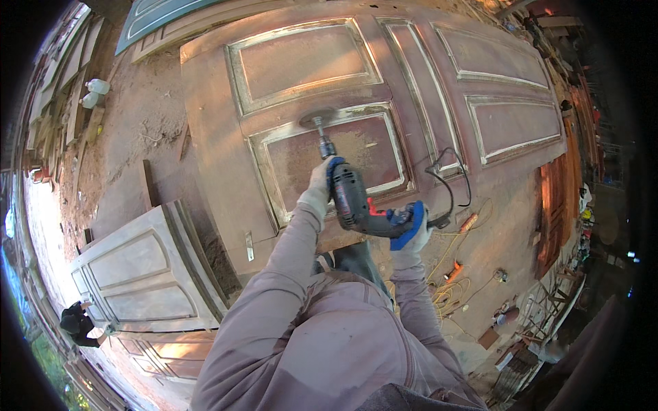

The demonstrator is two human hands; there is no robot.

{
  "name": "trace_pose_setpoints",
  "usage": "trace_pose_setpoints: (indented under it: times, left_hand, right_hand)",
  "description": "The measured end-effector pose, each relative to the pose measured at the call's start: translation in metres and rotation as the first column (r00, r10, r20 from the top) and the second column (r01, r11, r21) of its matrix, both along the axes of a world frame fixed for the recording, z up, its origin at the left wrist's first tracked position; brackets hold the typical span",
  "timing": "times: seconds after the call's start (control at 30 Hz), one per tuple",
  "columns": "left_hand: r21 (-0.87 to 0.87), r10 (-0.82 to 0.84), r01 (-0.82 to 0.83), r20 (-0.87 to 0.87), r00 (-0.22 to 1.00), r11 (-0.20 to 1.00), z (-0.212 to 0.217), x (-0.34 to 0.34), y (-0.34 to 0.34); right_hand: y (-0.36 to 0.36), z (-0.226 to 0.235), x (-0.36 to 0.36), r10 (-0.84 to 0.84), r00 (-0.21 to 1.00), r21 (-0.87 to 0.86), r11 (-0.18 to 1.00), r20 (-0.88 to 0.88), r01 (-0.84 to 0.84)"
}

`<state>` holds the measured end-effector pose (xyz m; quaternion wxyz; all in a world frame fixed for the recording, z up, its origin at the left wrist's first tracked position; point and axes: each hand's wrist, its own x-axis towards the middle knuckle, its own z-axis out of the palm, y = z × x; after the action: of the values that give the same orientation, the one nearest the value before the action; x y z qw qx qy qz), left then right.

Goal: The person uses a power sander to remove paint from a wooden door. The person moves the sander across the door surface, focusing on the raised panels and edges.

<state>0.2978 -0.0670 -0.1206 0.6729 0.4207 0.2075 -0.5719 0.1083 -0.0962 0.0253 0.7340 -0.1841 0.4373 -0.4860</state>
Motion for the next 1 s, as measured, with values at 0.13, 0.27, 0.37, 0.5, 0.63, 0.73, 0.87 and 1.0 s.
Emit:
trace_pose_setpoints:
  times: [0.13,0.27,0.37,0.5,0.63,0.73,0.87,1.0]
  left_hand:
    - [0.023,-0.003,0.004,-0.072,0.997,1.000,0.005,0.024,0.033]
    - [-0.059,0.029,-0.036,-0.128,0.991,0.998,0.009,0.017,0.019]
    - [-0.043,-0.014,0.011,-0.081,0.997,0.999,0.006,-0.004,-0.013]
    - [-0.151,-0.017,0.002,-0.099,0.995,0.989,0.002,-0.030,-0.053]
    - [-0.092,-0.040,0.038,-0.024,0.999,0.995,0.000,-0.032,-0.058]
    - [-0.077,-0.030,0.027,-0.032,0.999,0.997,-0.006,-0.020,-0.037]
    - [-0.084,-0.013,0.020,0.080,0.997,0.996,-0.011,-0.002,0.004]
    - [-0.109,0.054,-0.063,-0.080,0.995,0.992,-0.004,0.014,0.032]
  right_hand:
    - [0.020,-0.003,0.019,0.021,0.997,-0.014,1.000,-0.068,-0.022]
    - [0.013,-0.006,0.017,-0.014,0.997,-0.035,0.999,-0.080,0.011]
    - [-0.010,0.000,-0.003,-0.031,0.994,-0.082,0.996,-0.104,0.022]
    - [-0.036,0.009,-0.022,-0.044,0.993,-0.138,0.990,-0.113,0.028]
    - [-0.040,0.013,-0.023,-0.056,0.992,-0.135,0.990,-0.115,0.040]
    - [-0.027,0.006,-0.014,-0.015,0.997,-0.114,0.993,-0.072,0.006]
    - [0.000,-0.005,-0.002,0.072,0.997,-0.127,0.989,-0.032,-0.076]
    - [0.018,-0.007,0.012,0.100,0.995,-0.058,0.993,-0.021,-0.101]
